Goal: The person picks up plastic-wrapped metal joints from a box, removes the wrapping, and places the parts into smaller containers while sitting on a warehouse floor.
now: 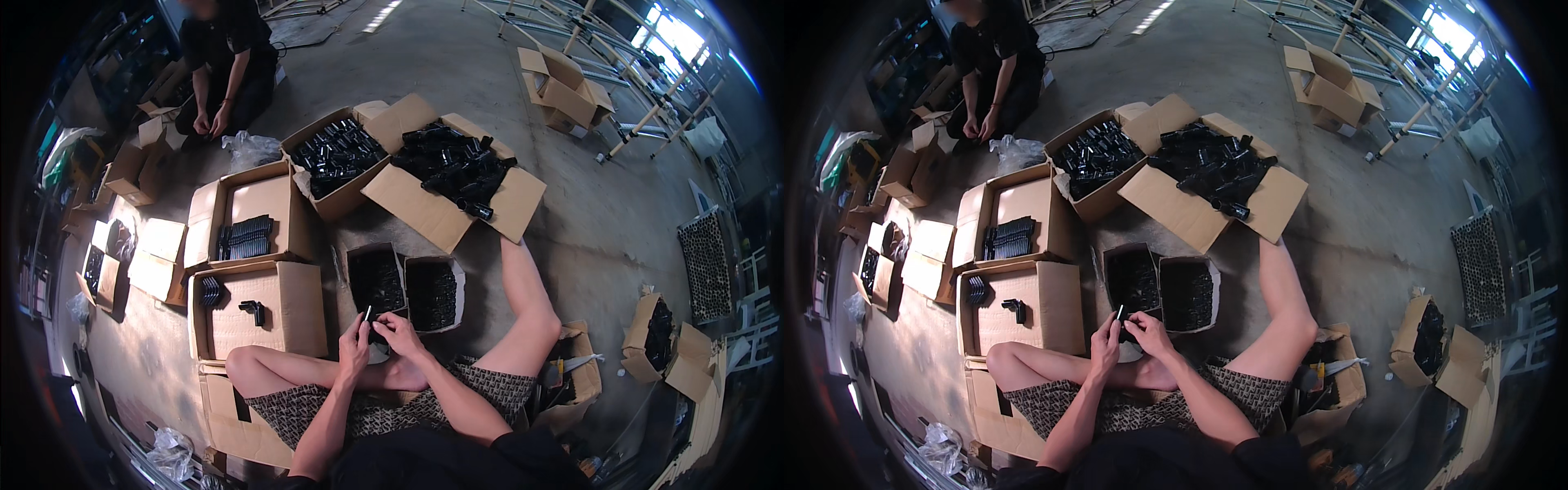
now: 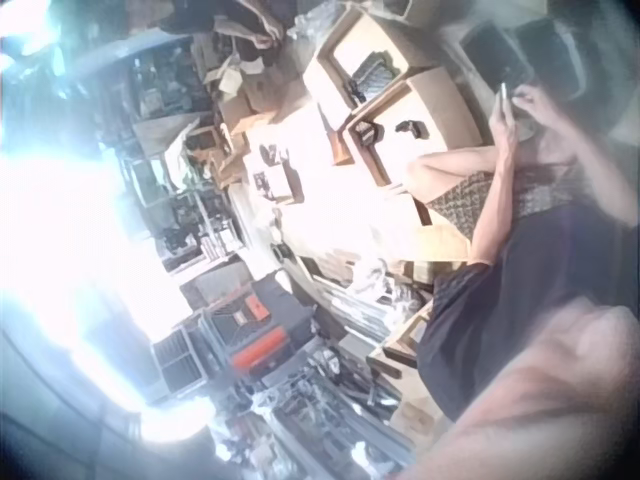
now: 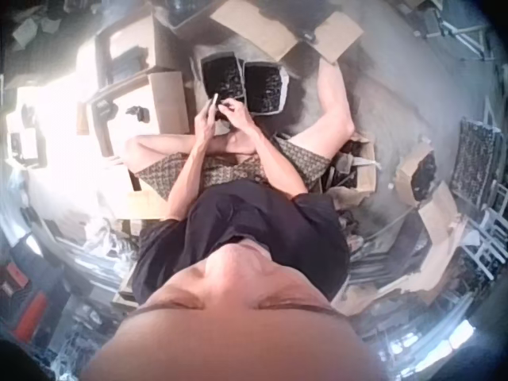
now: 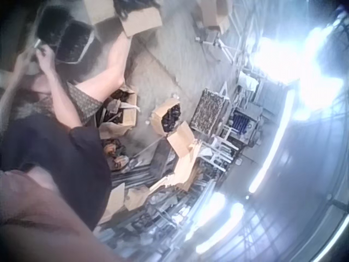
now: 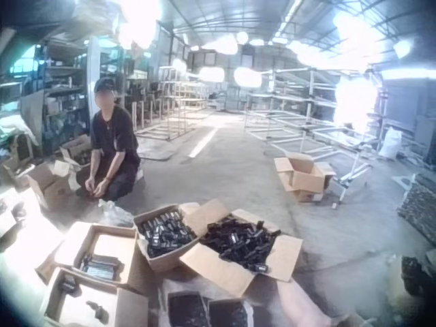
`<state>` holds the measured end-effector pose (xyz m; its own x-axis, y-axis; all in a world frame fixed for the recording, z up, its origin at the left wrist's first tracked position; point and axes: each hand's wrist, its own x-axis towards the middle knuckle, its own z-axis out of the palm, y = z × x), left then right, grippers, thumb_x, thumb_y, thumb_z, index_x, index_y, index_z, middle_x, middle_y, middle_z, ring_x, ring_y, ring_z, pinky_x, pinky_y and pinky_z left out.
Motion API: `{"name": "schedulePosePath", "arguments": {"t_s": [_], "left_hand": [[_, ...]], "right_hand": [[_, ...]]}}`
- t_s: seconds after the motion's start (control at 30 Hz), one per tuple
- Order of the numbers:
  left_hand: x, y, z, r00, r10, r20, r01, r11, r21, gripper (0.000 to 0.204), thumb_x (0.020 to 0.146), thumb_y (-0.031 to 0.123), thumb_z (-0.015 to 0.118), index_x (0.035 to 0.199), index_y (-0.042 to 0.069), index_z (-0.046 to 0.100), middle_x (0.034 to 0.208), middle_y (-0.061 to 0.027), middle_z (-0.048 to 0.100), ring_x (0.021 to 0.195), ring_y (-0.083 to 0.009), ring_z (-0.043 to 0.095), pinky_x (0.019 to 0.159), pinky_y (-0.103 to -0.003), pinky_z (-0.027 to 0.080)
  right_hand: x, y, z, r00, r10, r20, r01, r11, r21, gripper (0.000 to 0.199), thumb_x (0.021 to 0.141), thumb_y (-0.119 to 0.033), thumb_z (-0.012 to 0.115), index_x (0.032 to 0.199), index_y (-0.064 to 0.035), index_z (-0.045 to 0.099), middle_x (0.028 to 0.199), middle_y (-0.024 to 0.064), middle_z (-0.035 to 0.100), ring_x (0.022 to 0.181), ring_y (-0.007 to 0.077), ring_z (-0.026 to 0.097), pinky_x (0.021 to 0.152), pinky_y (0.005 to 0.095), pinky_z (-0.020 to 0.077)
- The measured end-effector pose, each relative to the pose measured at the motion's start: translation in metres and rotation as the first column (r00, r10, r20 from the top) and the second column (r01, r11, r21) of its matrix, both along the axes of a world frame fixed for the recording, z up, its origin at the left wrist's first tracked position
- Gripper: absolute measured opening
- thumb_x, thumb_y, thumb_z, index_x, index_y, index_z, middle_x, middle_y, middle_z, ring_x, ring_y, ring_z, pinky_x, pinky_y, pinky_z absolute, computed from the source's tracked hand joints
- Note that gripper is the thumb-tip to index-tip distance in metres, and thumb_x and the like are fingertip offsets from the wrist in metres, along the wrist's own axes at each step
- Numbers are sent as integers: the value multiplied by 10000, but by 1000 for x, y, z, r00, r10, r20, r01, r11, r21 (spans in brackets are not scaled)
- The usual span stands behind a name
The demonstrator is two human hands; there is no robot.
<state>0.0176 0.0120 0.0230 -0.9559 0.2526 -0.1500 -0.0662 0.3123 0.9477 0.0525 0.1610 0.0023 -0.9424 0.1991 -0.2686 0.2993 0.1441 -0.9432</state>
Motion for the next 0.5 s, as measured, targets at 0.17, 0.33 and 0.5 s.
{"name": "schedulePosePath", "arguments": {"t_s": [0.17,0.33,0.5], "left_hand": [[-1,-1,-3,998,-18,58,18,1000,-12,404,1005,237,539,1281,-53,587,1015,-174,711,921,-164,643,836,-307,501],[-6,-10,-27,967,-49,249,-10,973,230,454,1040,327,486,1274,-44,605,984,-65,683,887,-100,580,812,-269,488],[-6,1,-27,907,-206,366,93,949,302,534,1055,410,435,1356,-19,540,1111,-53,641,926,-96,569,833,-233,469]], "right_hand": [[4,-6,-6,998,-38,-44,38,999,-2,358,960,-337,637,1012,17,630,753,55,656,685,77,533,610,304,450],[5,3,23,960,260,103,-245,959,-139,370,954,-362,642,999,5,654,702,17,601,620,86,521,566,275,443],[10,30,15,953,217,213,-142,937,-319,295,953,-352,643,906,-68,708,702,-43,583,600,40,473,535,224,392]]}}
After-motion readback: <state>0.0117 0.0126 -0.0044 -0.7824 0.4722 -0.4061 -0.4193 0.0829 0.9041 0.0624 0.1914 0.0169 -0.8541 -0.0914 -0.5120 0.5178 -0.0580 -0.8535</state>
